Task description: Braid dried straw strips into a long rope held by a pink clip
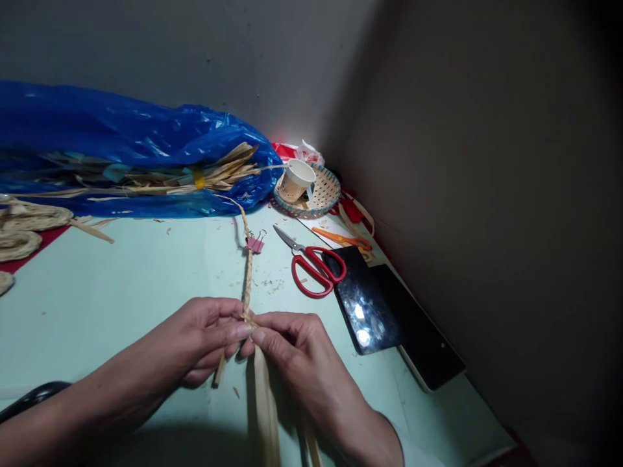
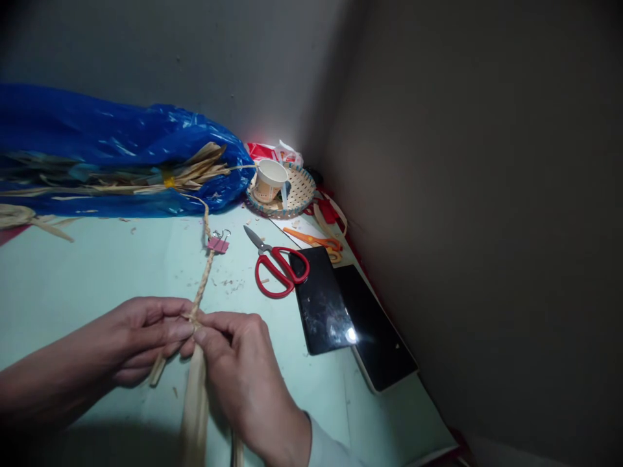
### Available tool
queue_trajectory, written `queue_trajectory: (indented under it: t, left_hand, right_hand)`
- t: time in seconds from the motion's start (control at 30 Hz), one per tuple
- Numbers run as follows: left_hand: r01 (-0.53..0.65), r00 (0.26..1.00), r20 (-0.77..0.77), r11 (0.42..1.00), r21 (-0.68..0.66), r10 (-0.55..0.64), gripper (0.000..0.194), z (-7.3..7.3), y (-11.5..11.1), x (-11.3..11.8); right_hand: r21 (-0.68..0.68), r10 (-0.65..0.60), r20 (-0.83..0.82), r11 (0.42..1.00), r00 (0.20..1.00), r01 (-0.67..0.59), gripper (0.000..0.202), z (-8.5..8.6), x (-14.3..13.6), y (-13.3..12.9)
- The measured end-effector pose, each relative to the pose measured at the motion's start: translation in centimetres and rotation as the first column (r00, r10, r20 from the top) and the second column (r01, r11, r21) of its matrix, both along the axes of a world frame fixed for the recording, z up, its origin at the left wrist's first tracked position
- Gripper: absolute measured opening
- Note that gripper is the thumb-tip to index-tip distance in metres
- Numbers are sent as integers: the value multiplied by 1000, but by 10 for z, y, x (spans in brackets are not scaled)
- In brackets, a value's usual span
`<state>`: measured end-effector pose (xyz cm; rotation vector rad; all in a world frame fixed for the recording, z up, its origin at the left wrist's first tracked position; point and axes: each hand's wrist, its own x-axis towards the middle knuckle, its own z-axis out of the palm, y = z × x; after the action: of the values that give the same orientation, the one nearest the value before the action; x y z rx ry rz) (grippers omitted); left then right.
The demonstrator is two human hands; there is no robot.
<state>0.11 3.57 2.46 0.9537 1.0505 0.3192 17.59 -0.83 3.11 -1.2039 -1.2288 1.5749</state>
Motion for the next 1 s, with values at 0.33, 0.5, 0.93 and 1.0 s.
queue_trajectory:
  t: [0.33,0.5,0.93,1.0]
  left_hand:
    - [261,863,-504,815,517,43,42,-1,-13,1]
    - [254,849,-523,814,522,71,41,-1,-17,4]
    - [92,981,-192,896,434,-8,39,-9,-21,-6]
    - [35,991,-135,928,371,17,36,-13,-24,-8]
  right_hand:
    - [264,-99,715,955,692,-136,20,4,2,-18]
    - [553,-389,754,810,529,-193,18,-6,-8,-28]
    - [609,-458,765,743,453,-277,24,-29,-23,-38]
    - [616,-477,775,716,415,-328,23,-34,-28,-41]
